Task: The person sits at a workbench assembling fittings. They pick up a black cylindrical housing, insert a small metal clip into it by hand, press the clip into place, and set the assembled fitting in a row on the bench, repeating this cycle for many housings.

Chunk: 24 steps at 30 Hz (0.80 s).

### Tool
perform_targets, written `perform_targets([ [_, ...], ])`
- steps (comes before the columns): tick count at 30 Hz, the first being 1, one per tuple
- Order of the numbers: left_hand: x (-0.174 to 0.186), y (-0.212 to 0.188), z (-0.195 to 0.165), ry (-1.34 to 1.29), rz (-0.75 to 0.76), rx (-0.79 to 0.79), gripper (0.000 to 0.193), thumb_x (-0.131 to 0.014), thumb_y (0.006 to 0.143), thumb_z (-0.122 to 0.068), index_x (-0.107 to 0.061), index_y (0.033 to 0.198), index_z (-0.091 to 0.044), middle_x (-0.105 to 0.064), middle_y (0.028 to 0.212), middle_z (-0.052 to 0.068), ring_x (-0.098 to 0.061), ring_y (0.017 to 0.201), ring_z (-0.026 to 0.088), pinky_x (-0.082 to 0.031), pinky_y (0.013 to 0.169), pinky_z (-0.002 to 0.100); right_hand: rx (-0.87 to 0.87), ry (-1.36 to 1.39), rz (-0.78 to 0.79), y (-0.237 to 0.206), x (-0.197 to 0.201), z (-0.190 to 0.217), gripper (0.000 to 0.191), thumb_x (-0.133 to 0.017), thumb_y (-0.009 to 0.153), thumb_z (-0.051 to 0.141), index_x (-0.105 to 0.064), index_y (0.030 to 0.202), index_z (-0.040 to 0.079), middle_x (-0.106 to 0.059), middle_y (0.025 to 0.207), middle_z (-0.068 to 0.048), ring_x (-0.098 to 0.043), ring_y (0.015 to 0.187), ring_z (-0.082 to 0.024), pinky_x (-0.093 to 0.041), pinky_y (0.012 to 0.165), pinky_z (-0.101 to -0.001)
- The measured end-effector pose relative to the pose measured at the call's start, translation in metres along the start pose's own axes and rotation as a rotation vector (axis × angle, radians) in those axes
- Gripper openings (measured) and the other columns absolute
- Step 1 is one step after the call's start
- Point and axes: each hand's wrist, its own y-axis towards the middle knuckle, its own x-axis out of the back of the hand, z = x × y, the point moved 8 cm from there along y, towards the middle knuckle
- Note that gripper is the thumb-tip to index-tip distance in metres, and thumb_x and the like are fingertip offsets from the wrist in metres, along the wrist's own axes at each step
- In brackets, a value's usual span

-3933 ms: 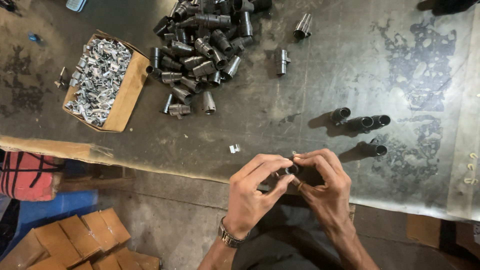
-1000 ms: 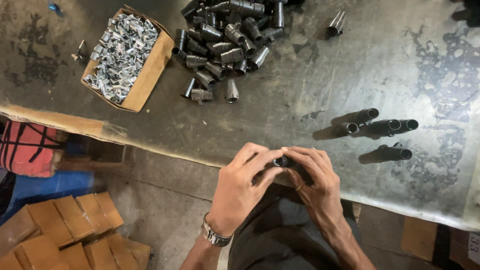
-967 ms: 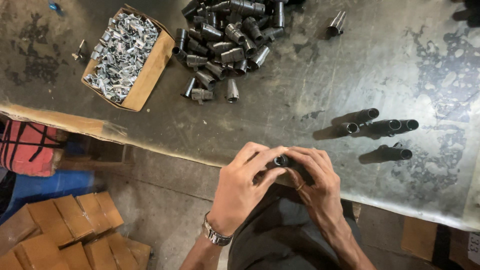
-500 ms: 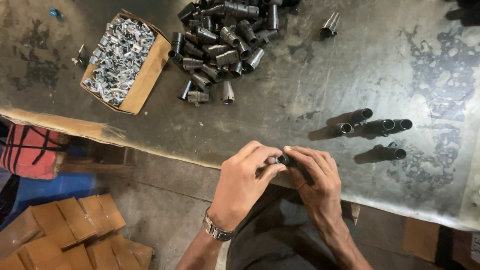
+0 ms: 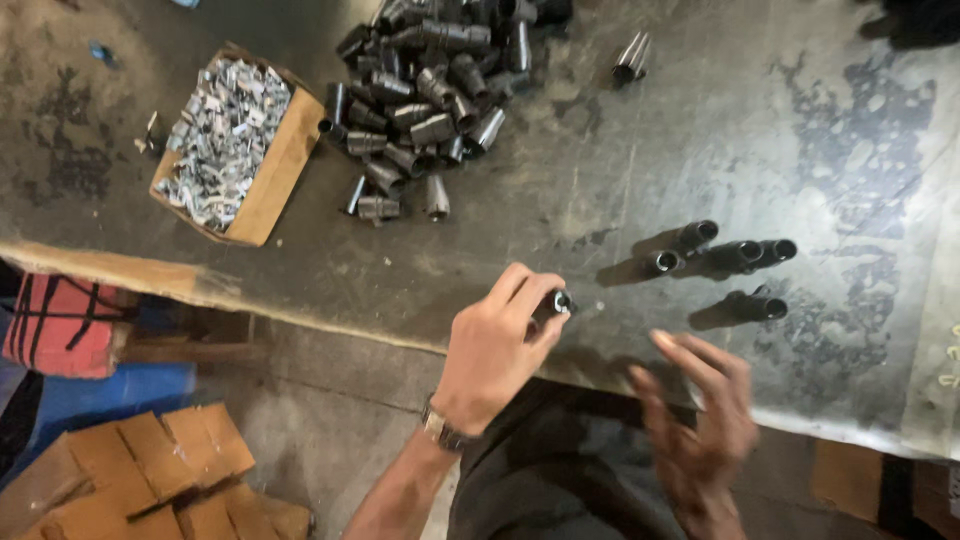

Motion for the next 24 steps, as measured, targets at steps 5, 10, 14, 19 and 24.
perform_targets([
  [5, -0.009, 0.002, 0.003, -0.006, -0.015, 0.033, 0.027, -0.079, 0.086, -0.014, -0.067, 0.11, -0.013, -0.064, 0.097, 0.003, -0.068, 0.067, 0.019, -0.054, 0.061, 0.033, -0.058, -0.077, -0.096, -0.008, 0.032, -0.039, 0.03, -0.081, 0.101, 0.009, -0.066, 0.126, 0.004, -0.066, 0.124, -0.014, -0.064, 0.109, -0.022, -0.054, 0.085, -0.0313],
  [10, -0.016, 0.002, 0.009, 0.01, 0.004, 0.106, 0.027, -0.08, 0.085, -0.019, -0.068, 0.108, -0.014, -0.065, 0.097, 0.0, -0.067, 0.06, 0.015, -0.053, 0.058, 0.032, -0.094, -0.021, -0.061, 0.002, 0.029, -0.054, 0.024, -0.078, 0.098, 0.011, -0.068, 0.12, 0.008, -0.068, 0.124, -0.012, -0.066, 0.105, -0.021, -0.057, 0.079, -0.0303],
  [14, -0.019, -0.002, 0.01, 0.003, 0.011, 0.122, 0.027, -0.08, 0.086, -0.021, -0.068, 0.109, -0.014, -0.065, 0.098, 0.0, -0.068, 0.061, 0.015, -0.053, 0.058, 0.032, -0.029, 0.015, 0.048, -0.002, 0.006, -0.032, 0.024, -0.079, 0.091, 0.011, -0.07, 0.113, 0.008, -0.069, 0.118, -0.007, -0.067, 0.107, -0.021, -0.057, 0.087, -0.0334],
  [19, -0.028, 0.0, 0.009, 0.028, 0.013, 0.07, 0.032, -0.08, 0.087, -0.022, -0.066, 0.115, -0.015, -0.065, 0.101, 0.002, -0.07, 0.071, 0.021, -0.055, 0.063, 0.035, -0.047, -0.085, -0.01, -0.007, 0.005, -0.027, 0.047, -0.079, 0.092, 0.032, -0.062, 0.129, 0.01, -0.058, 0.14, -0.011, -0.052, 0.137, -0.026, -0.044, 0.115, -0.0472],
  [24, -0.061, 0.028, 0.008, 0.039, 0.168, -0.039, 0.07, -0.08, 0.081, -0.021, -0.05, 0.144, -0.008, -0.065, 0.107, 0.011, -0.069, 0.088, 0.032, -0.055, 0.071, 0.043, -0.301, -0.464, 0.107, 0.01, 0.028, -0.079, 0.13, -0.06, 0.083, 0.079, -0.017, 0.16, -0.017, -0.006, 0.169, -0.037, -0.006, 0.155, -0.049, -0.001, 0.121, -0.0639],
])
